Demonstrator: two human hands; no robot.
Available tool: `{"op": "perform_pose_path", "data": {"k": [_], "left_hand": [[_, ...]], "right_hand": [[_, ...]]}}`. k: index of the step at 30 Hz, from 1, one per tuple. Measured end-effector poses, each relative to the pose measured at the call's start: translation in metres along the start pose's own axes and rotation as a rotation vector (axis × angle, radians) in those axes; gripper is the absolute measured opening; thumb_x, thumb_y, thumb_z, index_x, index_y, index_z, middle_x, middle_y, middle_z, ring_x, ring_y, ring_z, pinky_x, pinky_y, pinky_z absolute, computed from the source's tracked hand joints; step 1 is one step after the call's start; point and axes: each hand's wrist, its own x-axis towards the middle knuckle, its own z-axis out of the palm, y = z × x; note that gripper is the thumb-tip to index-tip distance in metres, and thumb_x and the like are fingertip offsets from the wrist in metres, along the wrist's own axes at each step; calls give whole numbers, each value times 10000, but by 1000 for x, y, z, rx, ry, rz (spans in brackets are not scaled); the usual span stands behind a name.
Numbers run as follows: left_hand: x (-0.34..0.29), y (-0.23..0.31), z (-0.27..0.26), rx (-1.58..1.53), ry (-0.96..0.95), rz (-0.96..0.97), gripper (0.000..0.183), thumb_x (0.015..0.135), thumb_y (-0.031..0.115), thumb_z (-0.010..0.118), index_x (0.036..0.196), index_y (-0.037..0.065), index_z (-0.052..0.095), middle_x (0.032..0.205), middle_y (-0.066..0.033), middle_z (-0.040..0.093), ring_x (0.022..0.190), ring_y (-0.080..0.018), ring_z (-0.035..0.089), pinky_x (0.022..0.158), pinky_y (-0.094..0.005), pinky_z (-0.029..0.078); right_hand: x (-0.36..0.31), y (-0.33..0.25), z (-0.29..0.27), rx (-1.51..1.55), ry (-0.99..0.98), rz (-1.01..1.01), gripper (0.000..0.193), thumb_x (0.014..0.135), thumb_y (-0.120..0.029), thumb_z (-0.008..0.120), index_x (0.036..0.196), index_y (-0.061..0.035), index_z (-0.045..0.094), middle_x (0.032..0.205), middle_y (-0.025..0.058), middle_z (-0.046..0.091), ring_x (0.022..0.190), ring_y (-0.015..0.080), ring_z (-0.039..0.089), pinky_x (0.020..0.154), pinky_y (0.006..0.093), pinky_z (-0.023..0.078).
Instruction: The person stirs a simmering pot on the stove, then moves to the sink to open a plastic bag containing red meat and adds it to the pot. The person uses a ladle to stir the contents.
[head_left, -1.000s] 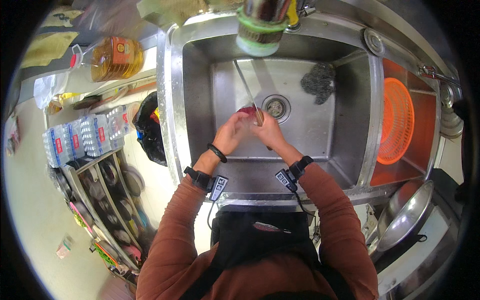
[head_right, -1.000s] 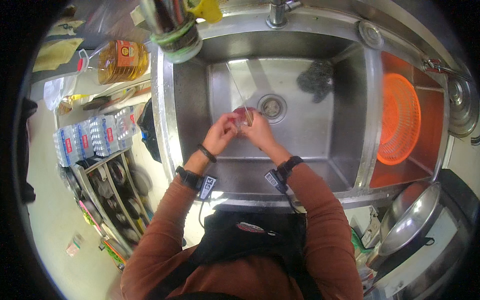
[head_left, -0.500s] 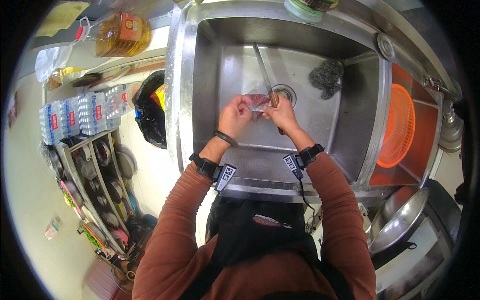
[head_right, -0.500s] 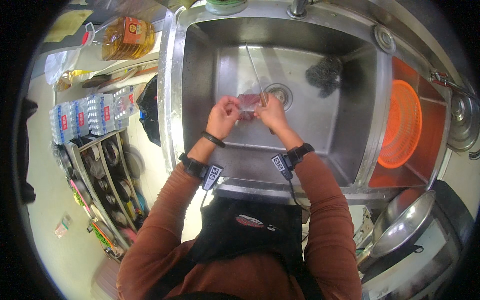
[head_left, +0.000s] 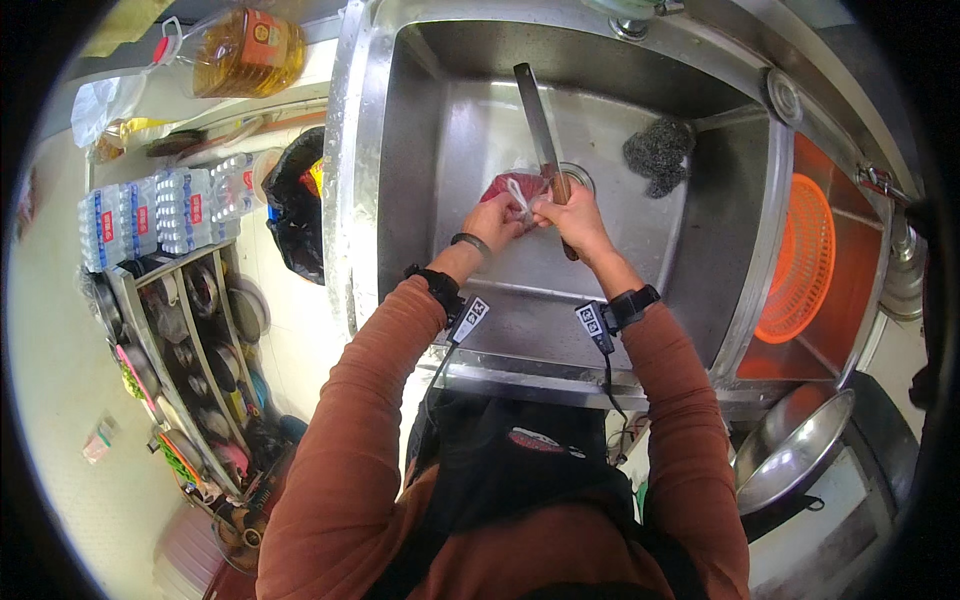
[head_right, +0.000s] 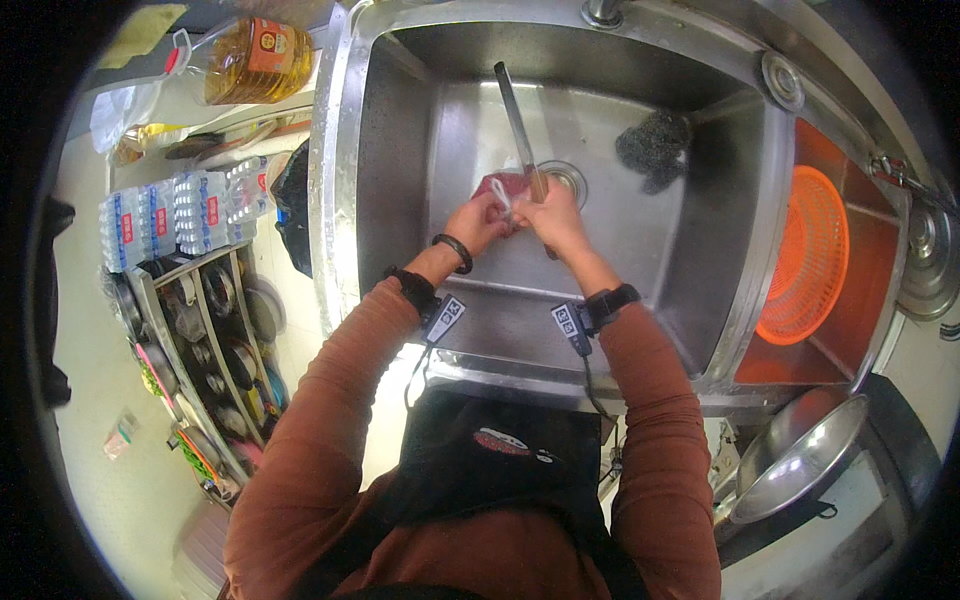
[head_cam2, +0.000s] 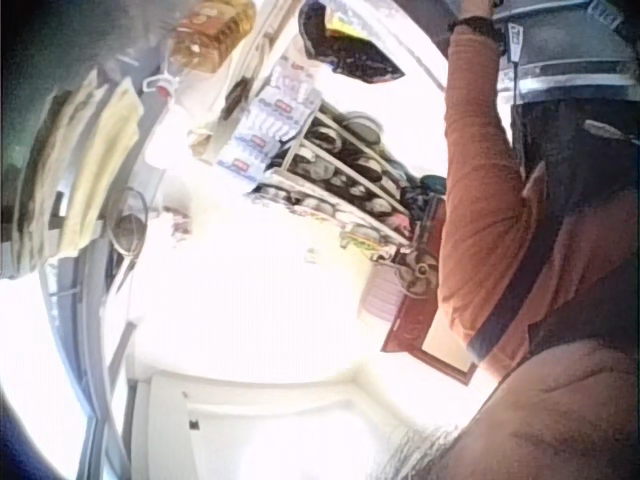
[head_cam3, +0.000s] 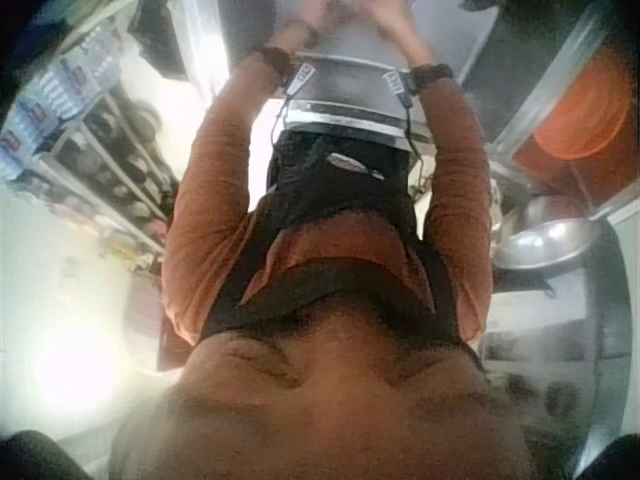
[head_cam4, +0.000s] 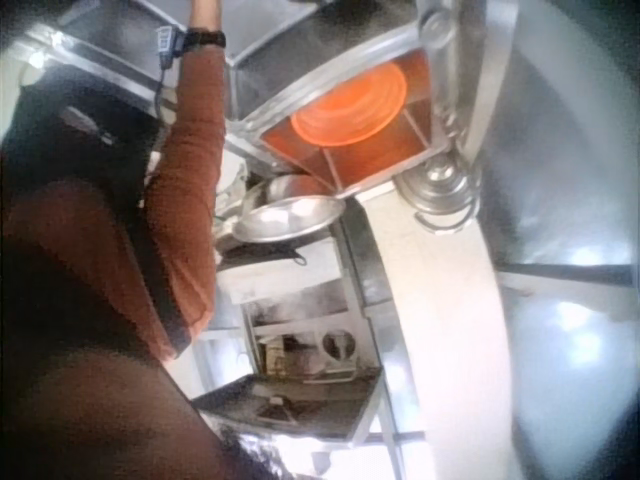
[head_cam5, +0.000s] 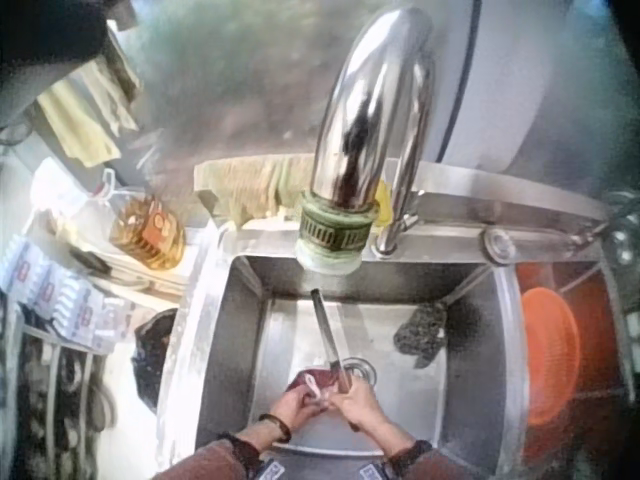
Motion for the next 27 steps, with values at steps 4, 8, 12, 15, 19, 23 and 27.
{"op": "perform_pose_path", "data": {"k": [4,8,12,15,19,23,27], "left_hand": [[6,-5,0,-72,-63,-23,180,829,142,692,968,32,663,830,-114,697,758,-213,670,717,-332,518],[7,-17,5,-315,-93,-32,151,841,136,677,918,6,669,804,-99,698,746,-159,658,696,-317,514],[7,-21,5,-353,-107,25,110,846,92,660,909,2,668,818,-80,698,748,-143,649,702,-301,510],[4,-20,-3,-200,-99,-2,103,857,63,652,940,1,660,849,-58,697,763,-119,637,719,-281,507],[2,-15,-9,-317,-33,0,133,848,75,662,968,19,665,831,-62,695,757,-105,632,705,-276,502],[5,-6,-10,-239,-19,-36,167,855,132,667,988,31,670,810,-76,695,740,-123,644,672,-289,504],[12,1,-8,-86,-8,-53,211,845,217,679,954,38,691,778,-102,697,706,-178,665,658,-324,511]], "right_hand": [[13,18,-20,-242,10,-92,249,754,-39,679,983,-5,588,878,105,680,819,197,671,739,342,522],[20,35,-12,-515,68,-155,285,703,-55,708,967,-21,606,859,95,668,811,196,651,729,336,505],[16,36,6,-586,106,-320,321,674,-109,732,955,-25,602,850,122,668,768,244,646,718,363,500],[16,28,5,-565,67,-198,293,713,-159,680,955,-11,608,885,208,663,869,393,637,763,447,497],[18,25,-1,-595,128,-185,255,714,-167,676,904,-15,597,821,201,655,809,390,637,733,450,494],[20,31,-4,-523,144,-183,224,703,-127,698,856,-18,576,771,142,639,732,307,621,706,400,493],[21,32,-5,-511,150,-190,232,700,-125,710,847,-18,565,750,112,628,699,259,608,687,372,490]]}}
